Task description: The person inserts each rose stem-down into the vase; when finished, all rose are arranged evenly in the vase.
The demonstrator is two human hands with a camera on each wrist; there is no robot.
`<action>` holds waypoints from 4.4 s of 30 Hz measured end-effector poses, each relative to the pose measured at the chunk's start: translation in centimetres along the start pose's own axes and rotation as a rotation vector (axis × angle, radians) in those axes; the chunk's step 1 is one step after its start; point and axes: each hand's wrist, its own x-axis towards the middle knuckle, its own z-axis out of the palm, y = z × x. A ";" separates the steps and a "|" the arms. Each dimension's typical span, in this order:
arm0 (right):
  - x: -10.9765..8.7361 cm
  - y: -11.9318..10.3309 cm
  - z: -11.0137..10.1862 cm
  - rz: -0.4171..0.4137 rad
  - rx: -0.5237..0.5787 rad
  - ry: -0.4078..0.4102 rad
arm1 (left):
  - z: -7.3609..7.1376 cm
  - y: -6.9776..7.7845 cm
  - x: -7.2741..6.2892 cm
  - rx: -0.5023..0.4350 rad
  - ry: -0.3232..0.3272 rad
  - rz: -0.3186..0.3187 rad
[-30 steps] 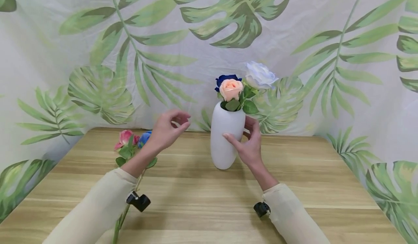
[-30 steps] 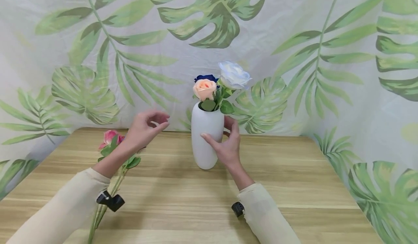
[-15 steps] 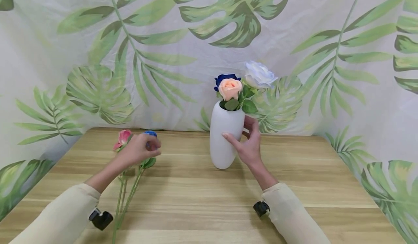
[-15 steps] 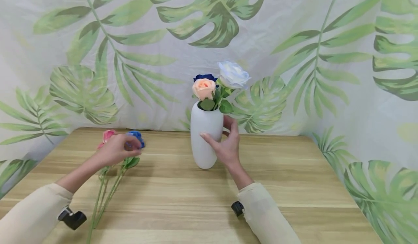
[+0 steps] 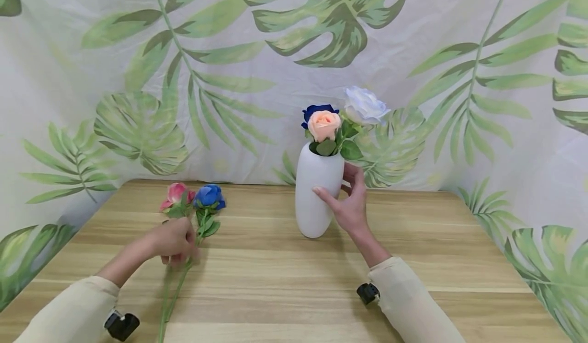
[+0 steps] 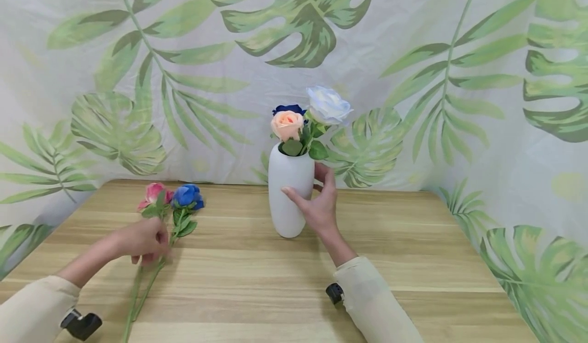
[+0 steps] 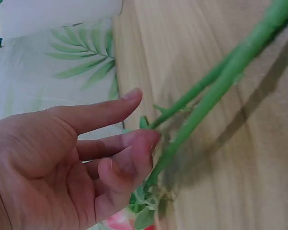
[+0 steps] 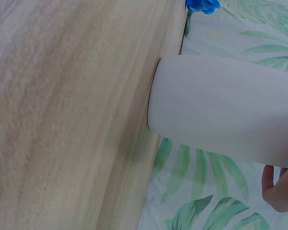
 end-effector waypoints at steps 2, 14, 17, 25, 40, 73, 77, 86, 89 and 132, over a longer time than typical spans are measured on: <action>0.0 0.0 0.0 0.001 0.000 0.001 | 0.2 0.0 -0.1 -0.014 -0.019 -0.040; 0.0 -0.1 -0.3 -0.018 0.005 -0.009 | 0.8 0.5 0.3 -0.012 -0.157 -0.145; -0.1 -0.2 -0.3 -0.017 0.002 -0.009 | 1.0 0.5 0.2 -0.057 -0.149 -0.152; -0.1 -0.3 -0.2 -0.008 -0.002 -0.012 | 1.1 -0.1 0.0 -0.198 -0.120 -0.133; 0.0 0.0 -0.3 -0.015 -0.009 -0.012 | 0.2 0.3 -0.6 -0.345 -0.110 0.061; 0.0 0.2 -0.3 -0.018 0.010 -0.016 | 0.2 3.6 0.4 -0.207 0.393 0.650; 0.0 0.3 -0.3 -0.018 0.008 -0.015 | 0.4 4.3 1.1 -0.252 0.442 0.688; -0.1 0.1 -0.3 -0.014 0.004 -0.013 | 0.6 6.4 2.5 -0.408 0.485 0.620; -0.1 0.1 -0.3 -0.015 0.003 -0.010 | 0.4 7.2 3.2 -0.494 0.507 0.620; -0.1 0.2 -0.4 -0.025 0.001 -0.019 | 0.6 15.7 7.4 -0.687 0.703 0.715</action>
